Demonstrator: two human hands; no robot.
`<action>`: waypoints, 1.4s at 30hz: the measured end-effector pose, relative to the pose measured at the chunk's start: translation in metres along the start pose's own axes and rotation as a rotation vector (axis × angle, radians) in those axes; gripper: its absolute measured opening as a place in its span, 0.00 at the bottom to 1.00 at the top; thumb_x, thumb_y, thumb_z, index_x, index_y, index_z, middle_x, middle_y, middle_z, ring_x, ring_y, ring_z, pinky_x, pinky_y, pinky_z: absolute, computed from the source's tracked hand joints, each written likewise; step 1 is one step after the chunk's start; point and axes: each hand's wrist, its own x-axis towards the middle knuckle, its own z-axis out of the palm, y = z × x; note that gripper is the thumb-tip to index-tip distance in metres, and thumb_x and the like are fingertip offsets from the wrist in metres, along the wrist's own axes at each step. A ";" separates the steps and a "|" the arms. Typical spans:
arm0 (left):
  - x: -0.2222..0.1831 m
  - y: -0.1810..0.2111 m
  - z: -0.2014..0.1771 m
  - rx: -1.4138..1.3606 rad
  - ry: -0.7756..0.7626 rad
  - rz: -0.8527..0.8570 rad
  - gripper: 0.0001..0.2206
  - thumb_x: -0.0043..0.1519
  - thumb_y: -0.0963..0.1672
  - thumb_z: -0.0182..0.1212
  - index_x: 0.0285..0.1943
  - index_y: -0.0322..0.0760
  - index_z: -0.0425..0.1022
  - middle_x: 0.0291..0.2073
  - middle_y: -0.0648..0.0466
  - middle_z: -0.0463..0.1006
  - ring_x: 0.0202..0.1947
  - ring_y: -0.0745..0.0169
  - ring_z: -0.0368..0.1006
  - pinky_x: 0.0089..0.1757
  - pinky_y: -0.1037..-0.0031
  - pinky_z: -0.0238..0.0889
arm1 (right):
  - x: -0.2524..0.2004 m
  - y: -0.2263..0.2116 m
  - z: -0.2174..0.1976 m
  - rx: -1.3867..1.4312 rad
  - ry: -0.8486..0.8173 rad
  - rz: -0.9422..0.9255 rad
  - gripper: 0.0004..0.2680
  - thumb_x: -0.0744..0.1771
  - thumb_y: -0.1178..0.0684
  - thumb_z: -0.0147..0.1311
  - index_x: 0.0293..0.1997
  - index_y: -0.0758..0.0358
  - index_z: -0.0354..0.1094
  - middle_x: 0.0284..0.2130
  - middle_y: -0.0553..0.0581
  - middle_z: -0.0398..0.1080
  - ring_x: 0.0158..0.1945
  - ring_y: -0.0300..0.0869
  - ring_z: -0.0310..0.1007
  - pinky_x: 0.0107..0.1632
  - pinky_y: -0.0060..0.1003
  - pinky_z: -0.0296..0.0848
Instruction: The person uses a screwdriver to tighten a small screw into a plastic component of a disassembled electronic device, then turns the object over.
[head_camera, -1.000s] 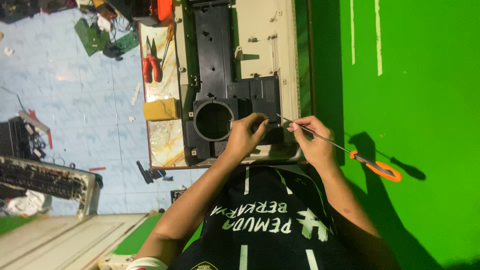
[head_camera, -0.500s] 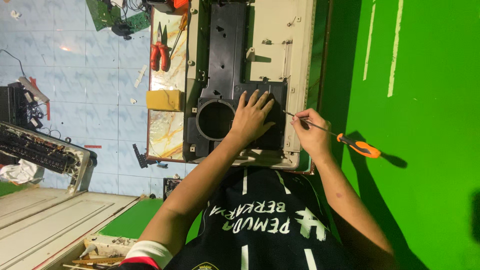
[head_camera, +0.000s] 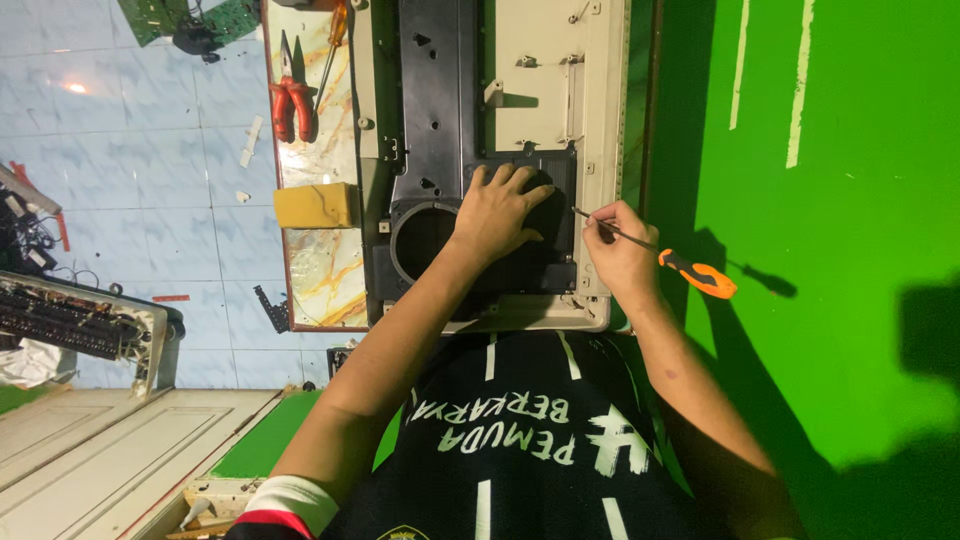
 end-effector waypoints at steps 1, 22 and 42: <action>0.000 -0.001 -0.001 0.003 0.005 0.006 0.34 0.49 0.55 0.74 0.68 0.58 0.69 0.66 0.52 0.67 0.68 0.48 0.59 0.62 0.47 0.49 | 0.001 0.000 0.002 -0.016 0.001 0.006 0.03 0.66 0.61 0.59 0.38 0.68 0.70 0.31 0.57 0.78 0.35 0.40 0.81 0.40 0.33 0.77; 0.000 -0.005 -0.003 -0.090 0.015 0.004 0.34 0.47 0.52 0.76 0.66 0.56 0.71 0.70 0.52 0.63 0.71 0.47 0.55 0.60 0.47 0.57 | 0.011 0.007 0.010 -0.064 -0.015 0.061 0.03 0.66 0.60 0.60 0.39 0.69 0.72 0.32 0.62 0.78 0.38 0.45 0.82 0.44 0.37 0.79; -0.001 -0.005 -0.003 -0.102 0.027 0.012 0.34 0.48 0.52 0.76 0.67 0.56 0.71 0.70 0.52 0.63 0.71 0.47 0.55 0.56 0.51 0.62 | 0.017 0.009 0.011 -0.169 -0.049 -0.003 0.04 0.66 0.58 0.61 0.39 0.68 0.73 0.30 0.60 0.78 0.36 0.46 0.81 0.41 0.38 0.77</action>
